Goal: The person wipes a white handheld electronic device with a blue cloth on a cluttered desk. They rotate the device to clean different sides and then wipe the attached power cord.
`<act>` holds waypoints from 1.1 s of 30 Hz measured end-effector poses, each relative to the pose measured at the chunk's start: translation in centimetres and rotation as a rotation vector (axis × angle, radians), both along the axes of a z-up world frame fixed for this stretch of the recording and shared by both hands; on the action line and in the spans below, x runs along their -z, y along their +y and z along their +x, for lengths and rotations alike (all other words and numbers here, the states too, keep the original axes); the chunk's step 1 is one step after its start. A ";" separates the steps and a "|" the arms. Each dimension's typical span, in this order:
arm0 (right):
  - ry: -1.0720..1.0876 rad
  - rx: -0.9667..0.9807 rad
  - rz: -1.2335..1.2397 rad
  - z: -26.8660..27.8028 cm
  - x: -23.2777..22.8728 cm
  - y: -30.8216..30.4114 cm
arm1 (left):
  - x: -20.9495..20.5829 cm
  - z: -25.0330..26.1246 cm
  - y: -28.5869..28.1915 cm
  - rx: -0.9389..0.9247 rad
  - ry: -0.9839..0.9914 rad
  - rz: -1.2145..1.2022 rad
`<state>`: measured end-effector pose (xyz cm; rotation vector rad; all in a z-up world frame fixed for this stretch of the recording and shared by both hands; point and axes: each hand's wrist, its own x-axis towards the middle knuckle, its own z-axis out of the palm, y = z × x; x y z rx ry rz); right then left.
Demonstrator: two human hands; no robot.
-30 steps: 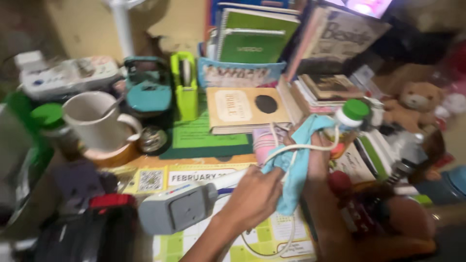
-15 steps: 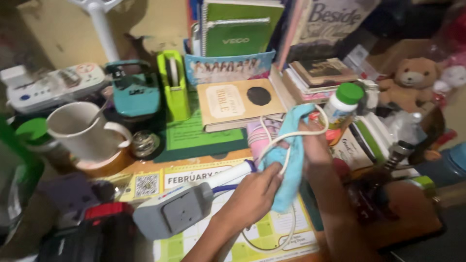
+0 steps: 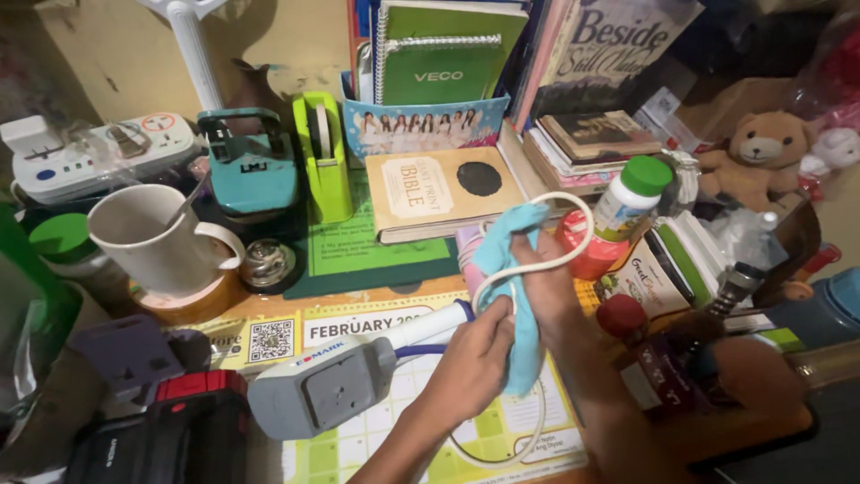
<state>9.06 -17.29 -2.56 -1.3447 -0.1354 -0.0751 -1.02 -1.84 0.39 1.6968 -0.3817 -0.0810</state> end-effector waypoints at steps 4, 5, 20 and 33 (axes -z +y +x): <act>-0.014 0.331 -0.052 1.4 -0.3 -2.4 | 0.5 0.0 0.0 0.045 0.003 0.121; -0.047 0.356 -0.077 1.7 -0.6 -3.1 | 0.4 -0.3 -0.1 0.056 -0.131 0.179; 0.178 0.041 0.216 -1.3 -2.6 1.7 | 0.2 0.0 0.2 -0.066 -0.213 0.110; -0.033 -0.013 0.193 1.3 -1.2 -2.6 | -0.1 0.4 1.4 0.157 -0.152 0.252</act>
